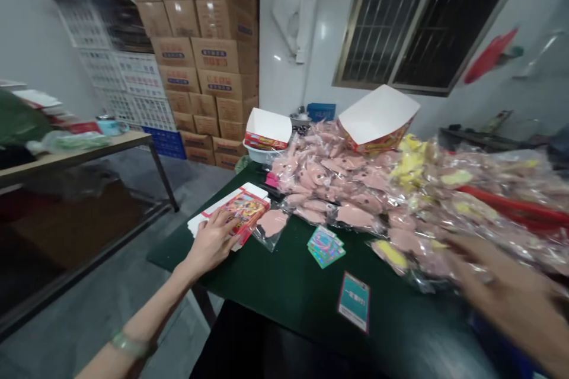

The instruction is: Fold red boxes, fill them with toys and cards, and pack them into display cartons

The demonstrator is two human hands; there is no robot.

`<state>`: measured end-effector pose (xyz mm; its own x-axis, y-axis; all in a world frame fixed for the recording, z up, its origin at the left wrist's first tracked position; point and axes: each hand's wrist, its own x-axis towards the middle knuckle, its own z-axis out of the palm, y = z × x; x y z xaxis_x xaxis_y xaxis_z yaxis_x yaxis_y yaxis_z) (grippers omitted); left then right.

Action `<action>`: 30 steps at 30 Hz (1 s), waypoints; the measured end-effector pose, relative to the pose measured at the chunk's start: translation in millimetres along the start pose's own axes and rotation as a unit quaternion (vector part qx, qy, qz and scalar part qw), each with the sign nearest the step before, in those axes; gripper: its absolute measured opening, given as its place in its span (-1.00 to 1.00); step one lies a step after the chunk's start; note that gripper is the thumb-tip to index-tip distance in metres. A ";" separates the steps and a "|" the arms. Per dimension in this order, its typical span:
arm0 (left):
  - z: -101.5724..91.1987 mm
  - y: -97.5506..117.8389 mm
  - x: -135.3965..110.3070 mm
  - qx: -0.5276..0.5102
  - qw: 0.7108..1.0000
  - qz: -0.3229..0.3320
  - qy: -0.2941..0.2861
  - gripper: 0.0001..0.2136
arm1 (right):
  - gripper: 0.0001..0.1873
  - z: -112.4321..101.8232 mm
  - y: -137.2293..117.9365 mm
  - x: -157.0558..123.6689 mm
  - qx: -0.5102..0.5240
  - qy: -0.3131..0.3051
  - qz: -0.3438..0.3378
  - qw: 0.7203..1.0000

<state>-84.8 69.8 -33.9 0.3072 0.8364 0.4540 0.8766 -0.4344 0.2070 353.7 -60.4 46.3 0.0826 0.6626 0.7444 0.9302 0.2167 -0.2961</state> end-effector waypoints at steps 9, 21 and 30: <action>21.8 0.9 -18.6 0.021 0.997 -0.064 -0.026 -0.68 | -0.70 247.6 -206.1 82.2 0.117 -0.309 -0.045 0.943; 19.5 2.2 -39.4 -0.073 0.992 -0.017 0.097 -0.59 | -0.82 277.3 -240.0 128.3 0.052 -0.305 0.059 0.949; -38.6 57.7 -26.7 -0.011 0.948 0.019 0.318 -0.36 | -0.77 134.7 -230.2 89.7 0.334 -0.280 -0.028 0.899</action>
<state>-56.8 9.5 -0.6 0.0464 0.4524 0.8906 0.8594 -0.4725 0.1952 98.8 45.7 100.6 -0.3248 0.8545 0.4054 0.4891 0.5186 -0.7013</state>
